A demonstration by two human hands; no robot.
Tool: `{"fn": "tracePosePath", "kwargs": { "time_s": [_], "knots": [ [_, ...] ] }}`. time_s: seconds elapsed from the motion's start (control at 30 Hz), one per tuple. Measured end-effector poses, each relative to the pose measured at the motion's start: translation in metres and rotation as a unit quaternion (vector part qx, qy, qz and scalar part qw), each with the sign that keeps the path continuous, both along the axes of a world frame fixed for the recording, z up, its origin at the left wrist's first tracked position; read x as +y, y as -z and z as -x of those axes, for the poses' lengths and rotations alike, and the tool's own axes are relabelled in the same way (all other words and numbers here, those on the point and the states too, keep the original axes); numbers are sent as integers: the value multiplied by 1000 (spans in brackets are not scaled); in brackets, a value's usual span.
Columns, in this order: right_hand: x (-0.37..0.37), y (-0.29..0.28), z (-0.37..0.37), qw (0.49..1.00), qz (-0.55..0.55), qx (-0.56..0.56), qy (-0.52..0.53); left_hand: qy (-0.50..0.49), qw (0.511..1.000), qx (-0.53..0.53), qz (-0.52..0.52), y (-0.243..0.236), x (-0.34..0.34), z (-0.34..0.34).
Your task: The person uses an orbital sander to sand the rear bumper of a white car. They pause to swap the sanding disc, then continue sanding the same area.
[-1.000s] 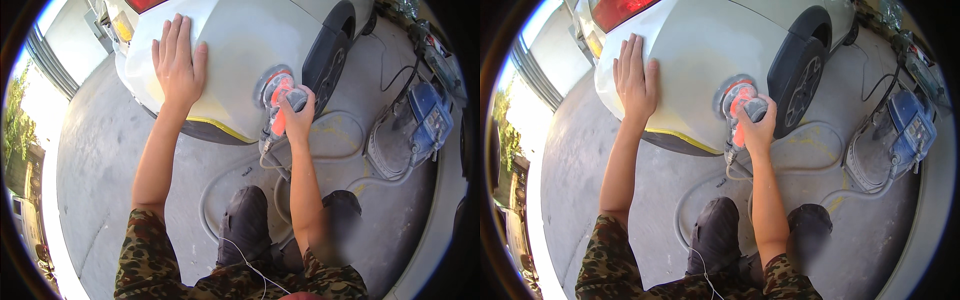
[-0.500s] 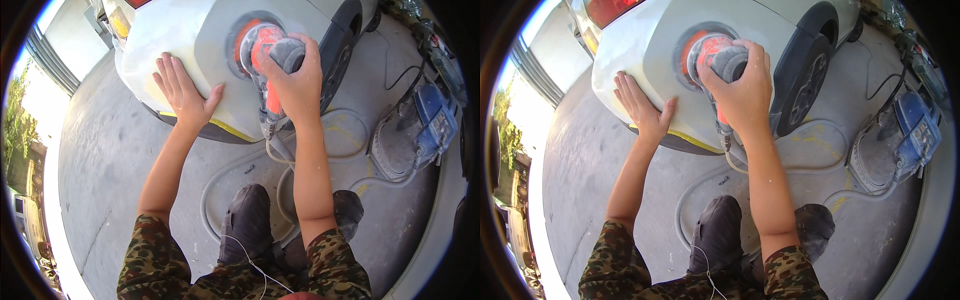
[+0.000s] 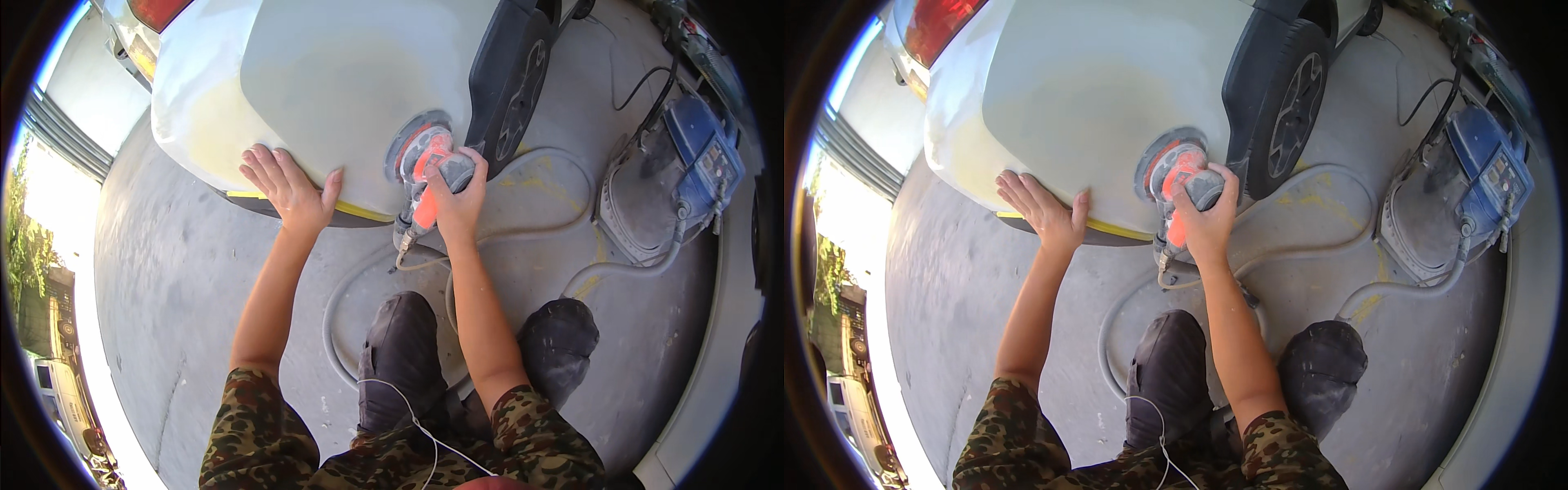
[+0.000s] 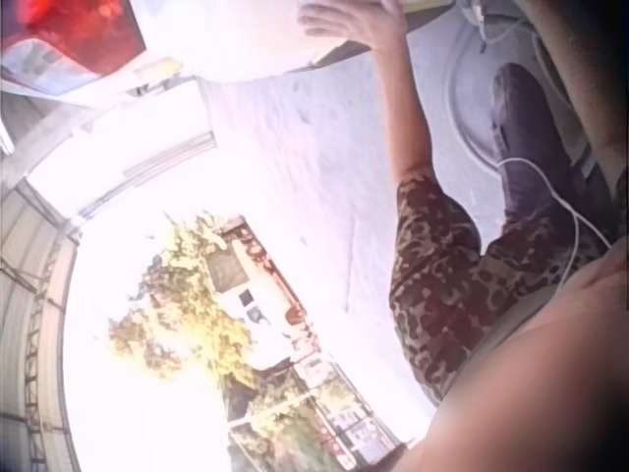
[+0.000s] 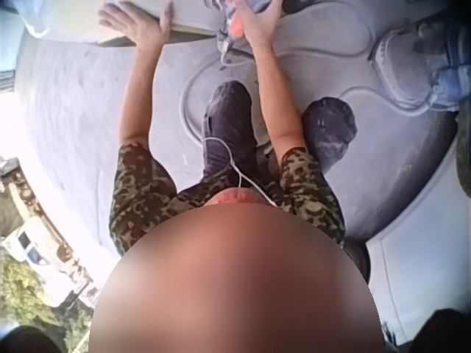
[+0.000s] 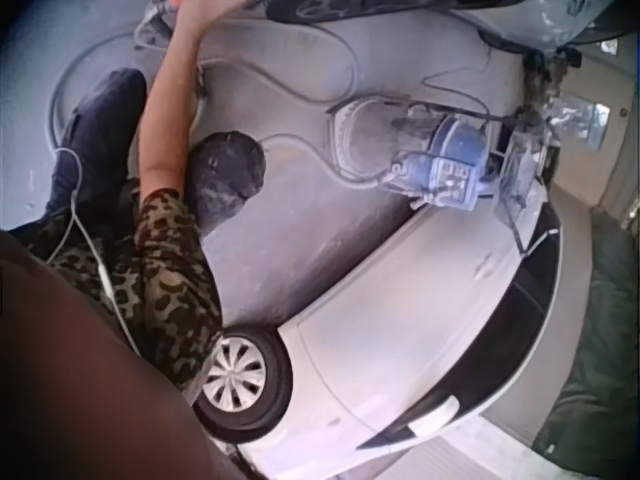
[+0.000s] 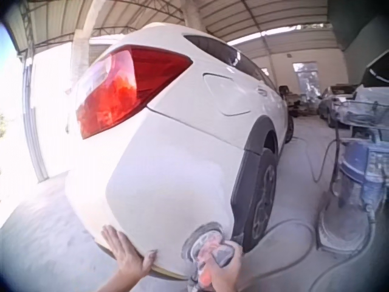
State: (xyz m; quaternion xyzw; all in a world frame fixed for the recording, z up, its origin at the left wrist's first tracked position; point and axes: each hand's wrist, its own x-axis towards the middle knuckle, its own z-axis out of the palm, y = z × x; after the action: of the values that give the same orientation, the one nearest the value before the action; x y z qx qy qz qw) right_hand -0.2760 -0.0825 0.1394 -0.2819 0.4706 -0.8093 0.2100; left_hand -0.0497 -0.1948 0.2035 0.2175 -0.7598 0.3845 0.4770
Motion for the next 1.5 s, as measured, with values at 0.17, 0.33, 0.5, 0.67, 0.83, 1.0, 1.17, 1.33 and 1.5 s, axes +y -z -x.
{"fn": "tracePosePath", "kwargs": {
  "time_s": [0.17, 0.33, 0.5, 0.67, 0.83, 1.0, 1.17, 1.33, 1.5],
  "knots": [
    [3, -87, 17, 988, 67, 139, 27, 0, 1000, -8, -13, 0, 4, -2],
    [-2, -164, 44, 968, 80, 237, 37, -3, 999, 6, -43, 5, 10, 6],
    [-1, -135, 34, 985, 69, 160, 8, -10, 999, 7, -45, 7, 10, 4],
    [1, -49, 20, 996, 26, 80, 9, -7, 999, -22, -29, 21, 6, -3],
    [1, 11, 4, 999, 18, -19, -21, 9, 996, -52, -68, 32, 12, -15],
    [7, -12, -26, 997, 28, 77, 7, 76, 989, -57, -111, -1, 32, -34],
    [18, -69, -62, 948, 95, 289, 95, 154, 984, 66, -66, -64, 31, -18],
    [20, -60, -76, 943, 116, 291, 112, 173, 981, 81, -45, -102, 25, 6],
    [9, 13, -59, 974, 63, 204, 78, 32, 998, 50, -3, -81, 13, 18]
  ]
}}
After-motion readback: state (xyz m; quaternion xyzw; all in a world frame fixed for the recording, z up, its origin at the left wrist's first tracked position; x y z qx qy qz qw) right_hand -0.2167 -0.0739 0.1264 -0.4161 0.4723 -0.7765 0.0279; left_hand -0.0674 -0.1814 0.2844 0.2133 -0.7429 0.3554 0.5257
